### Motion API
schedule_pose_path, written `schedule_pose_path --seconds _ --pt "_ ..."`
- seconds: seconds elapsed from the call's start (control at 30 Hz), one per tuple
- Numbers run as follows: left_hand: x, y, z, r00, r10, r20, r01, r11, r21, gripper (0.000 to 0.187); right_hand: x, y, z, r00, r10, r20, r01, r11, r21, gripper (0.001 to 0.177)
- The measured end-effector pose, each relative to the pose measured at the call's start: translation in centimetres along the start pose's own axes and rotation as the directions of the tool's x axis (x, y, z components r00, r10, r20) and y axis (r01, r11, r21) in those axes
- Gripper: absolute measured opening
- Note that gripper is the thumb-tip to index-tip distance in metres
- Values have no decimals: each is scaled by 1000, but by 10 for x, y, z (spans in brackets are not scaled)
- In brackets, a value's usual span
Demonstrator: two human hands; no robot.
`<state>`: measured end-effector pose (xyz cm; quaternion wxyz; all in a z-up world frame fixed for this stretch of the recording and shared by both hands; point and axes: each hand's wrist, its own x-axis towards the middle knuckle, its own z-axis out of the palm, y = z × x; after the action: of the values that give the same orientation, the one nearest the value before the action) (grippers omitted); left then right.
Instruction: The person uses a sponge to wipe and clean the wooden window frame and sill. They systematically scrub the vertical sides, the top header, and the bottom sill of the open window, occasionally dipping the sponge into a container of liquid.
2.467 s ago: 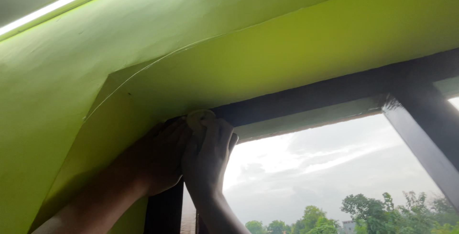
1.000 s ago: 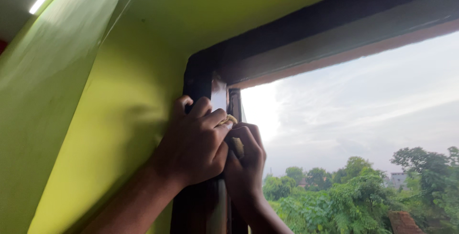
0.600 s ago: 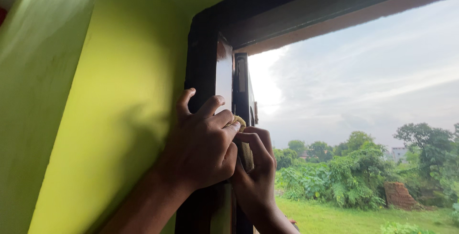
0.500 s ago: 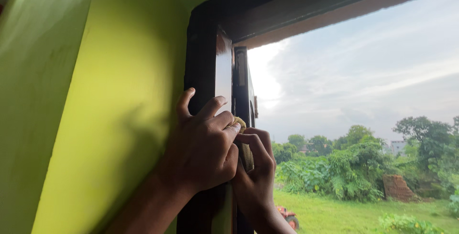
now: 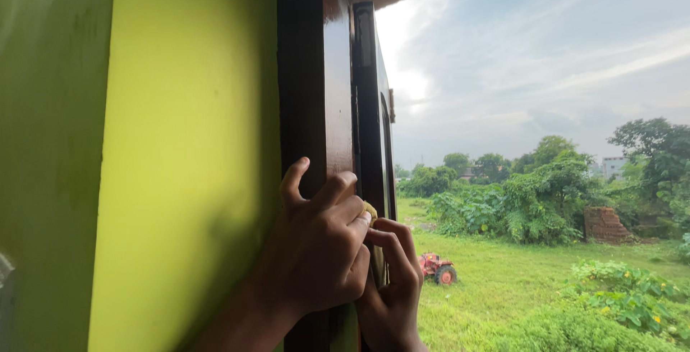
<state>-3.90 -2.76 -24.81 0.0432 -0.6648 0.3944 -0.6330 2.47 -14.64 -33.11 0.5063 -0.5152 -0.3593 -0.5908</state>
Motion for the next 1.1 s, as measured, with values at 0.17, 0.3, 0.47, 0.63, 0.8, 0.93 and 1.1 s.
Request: schedule_pose_path --seconds 0.17,0.3,0.47,0.63,0.8,0.93,1.1 --pt "-28 22 -4 998 -10 58 13 999 -41 22 -40 -8 -9 997 72 -22 -72 997 -15 32" --pt "-55 45 -12 995 7 104 -2 999 -50 23 -77 -19 -21 995 100 -17 -100 995 -1 36" --pt "-95 78 -16 980 28 198 2 989 -150 19 -136 -27 -37 977 212 5 -212 976 -41 32" --pt "-146 119 -22 946 61 318 -6 985 -170 23 -213 -36 -61 956 281 80 -269 954 -133 30" --pt "-199 164 -22 944 70 322 -66 998 -24 28 -287 -40 -89 846 423 324 -421 903 -81 31" --pt "-255 223 -27 799 170 577 -344 916 207 15 -352 -73 -108 831 486 269 -448 873 -193 31" --pt "-376 301 5 711 329 621 -323 938 -127 15 -426 -125 -151 750 577 322 -502 814 -291 29"
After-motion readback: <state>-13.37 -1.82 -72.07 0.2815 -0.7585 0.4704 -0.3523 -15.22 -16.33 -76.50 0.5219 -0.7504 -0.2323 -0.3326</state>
